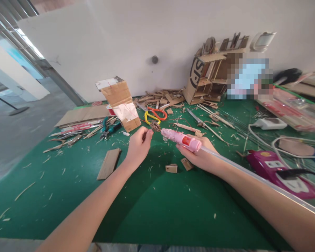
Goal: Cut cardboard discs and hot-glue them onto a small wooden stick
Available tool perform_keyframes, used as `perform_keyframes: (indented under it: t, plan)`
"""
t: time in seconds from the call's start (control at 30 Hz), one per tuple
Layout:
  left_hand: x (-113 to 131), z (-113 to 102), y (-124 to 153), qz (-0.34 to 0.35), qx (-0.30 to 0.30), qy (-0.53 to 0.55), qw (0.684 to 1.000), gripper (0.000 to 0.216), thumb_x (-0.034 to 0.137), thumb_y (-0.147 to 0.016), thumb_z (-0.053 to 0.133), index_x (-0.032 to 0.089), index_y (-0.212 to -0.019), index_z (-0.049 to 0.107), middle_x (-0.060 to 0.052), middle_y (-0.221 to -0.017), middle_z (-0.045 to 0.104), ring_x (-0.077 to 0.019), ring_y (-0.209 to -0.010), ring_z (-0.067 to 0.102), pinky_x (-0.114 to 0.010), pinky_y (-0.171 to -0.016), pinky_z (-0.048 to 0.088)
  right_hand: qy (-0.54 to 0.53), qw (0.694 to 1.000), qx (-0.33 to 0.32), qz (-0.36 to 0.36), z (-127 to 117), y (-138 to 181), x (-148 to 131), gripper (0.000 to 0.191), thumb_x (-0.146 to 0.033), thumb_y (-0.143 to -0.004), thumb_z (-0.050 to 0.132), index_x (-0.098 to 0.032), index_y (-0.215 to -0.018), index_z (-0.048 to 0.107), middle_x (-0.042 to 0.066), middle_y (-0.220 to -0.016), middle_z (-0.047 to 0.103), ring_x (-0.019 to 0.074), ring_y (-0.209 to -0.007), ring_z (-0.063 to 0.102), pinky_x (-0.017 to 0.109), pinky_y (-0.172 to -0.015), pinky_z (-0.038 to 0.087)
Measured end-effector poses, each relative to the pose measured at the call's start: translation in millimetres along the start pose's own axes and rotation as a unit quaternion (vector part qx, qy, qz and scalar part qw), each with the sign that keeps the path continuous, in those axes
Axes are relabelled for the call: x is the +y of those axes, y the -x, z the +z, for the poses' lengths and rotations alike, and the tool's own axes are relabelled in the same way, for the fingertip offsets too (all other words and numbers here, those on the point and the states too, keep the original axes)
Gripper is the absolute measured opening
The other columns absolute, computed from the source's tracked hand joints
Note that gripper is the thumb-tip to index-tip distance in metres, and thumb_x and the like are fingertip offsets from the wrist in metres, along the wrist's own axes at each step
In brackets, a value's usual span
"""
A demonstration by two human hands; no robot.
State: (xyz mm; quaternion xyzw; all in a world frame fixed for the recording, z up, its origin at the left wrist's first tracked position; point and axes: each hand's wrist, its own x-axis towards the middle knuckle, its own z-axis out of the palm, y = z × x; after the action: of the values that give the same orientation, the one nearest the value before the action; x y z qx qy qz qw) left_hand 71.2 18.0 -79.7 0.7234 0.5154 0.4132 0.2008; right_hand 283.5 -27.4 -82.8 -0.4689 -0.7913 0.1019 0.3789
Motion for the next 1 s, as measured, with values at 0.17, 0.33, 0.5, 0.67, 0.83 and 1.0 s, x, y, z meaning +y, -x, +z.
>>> perform_keyframes:
  t: [0.17, 0.33, 0.5, 0.67, 0.83, 1.0]
  plan:
    - [-1.1, 0.4, 0.1, 0.010, -0.006, -0.012, 1.000, 0.027, 0.032, -0.089, 0.045, 0.018, -0.066, 0.048, 0.005, -0.054, 0.039, -0.0098, -0.051, 0.037, -0.024, -0.050, 0.027, 0.003, 1.000, 0.008, 0.006, 0.7, 0.4, -0.4, 0.026, -0.033, -0.086, 0.050, -0.021, -0.066, 0.040, -0.003, -0.057, 0.048, 0.0105, -0.049, 0.049, 0.024, -0.048, 0.035]
    - [-1.8, 0.8, 0.2, 0.018, -0.006, -0.013, 1.000, 0.026, 0.032, -0.089, 0.046, 0.018, -0.066, 0.047, 0.005, -0.054, 0.038, -0.0095, -0.051, 0.036, -0.023, -0.050, 0.027, -0.004, 1.000, 0.008, 0.006, -0.3, -0.2, -1.8, 0.027, -0.033, -0.086, 0.051, -0.021, -0.065, 0.039, -0.003, -0.057, 0.048, 0.0107, -0.049, 0.048, 0.024, -0.048, 0.035]
    - [0.1, -0.5, -0.6, -0.003, 0.000, 0.004, 1.000, 0.026, 0.032, -0.090, 0.044, 0.017, -0.070, 0.052, 0.004, -0.054, 0.041, -0.0105, -0.051, 0.039, -0.024, -0.050, 0.028, -0.012, 1.000, -0.011, 0.006, -0.8, -0.8, -2.3, 0.027, -0.032, -0.086, 0.050, -0.021, -0.064, 0.039, -0.003, -0.057, 0.048, 0.0104, -0.049, 0.048, 0.024, -0.048, 0.035]
    - [1.4, -0.2, 0.0, -0.009, -0.006, 0.020, 1.000, 0.026, 0.033, -0.090, 0.044, 0.017, -0.072, 0.055, 0.005, -0.052, 0.039, -0.0105, -0.049, 0.038, -0.024, -0.049, 0.027, 0.002, 1.000, 0.011, 0.001, -1.2, 0.2, -0.5, 0.025, -0.032, -0.086, 0.050, -0.021, -0.066, 0.041, -0.004, -0.057, 0.048, 0.0102, -0.048, 0.048, 0.024, -0.048, 0.035]
    - [0.2, 0.7, 0.3, -0.001, -0.008, 0.015, 1.000, 0.028, 0.034, -0.091, 0.043, 0.017, -0.072, 0.055, 0.005, -0.053, 0.037, -0.0106, -0.050, 0.037, -0.025, -0.050, 0.026, 0.003, 1.000, 0.017, -0.011, -0.7, 0.3, 1.2, 0.024, -0.031, -0.087, 0.050, -0.021, -0.067, 0.042, -0.004, -0.058, 0.049, 0.0097, -0.049, 0.049, 0.024, -0.049, 0.036]
    - [-0.8, 1.0, 0.3, 0.006, -0.017, 0.000, 1.000, 0.028, 0.034, -0.091, 0.043, 0.018, -0.070, 0.052, 0.004, -0.054, 0.038, -0.0108, -0.051, 0.037, -0.025, -0.051, 0.027, 0.005, 1.000, 0.018, -0.010, 0.3, 0.8, 2.1, 0.025, -0.033, -0.087, 0.050, -0.021, -0.067, 0.042, -0.004, -0.058, 0.049, 0.0100, -0.048, 0.048, 0.024, -0.049, 0.036]
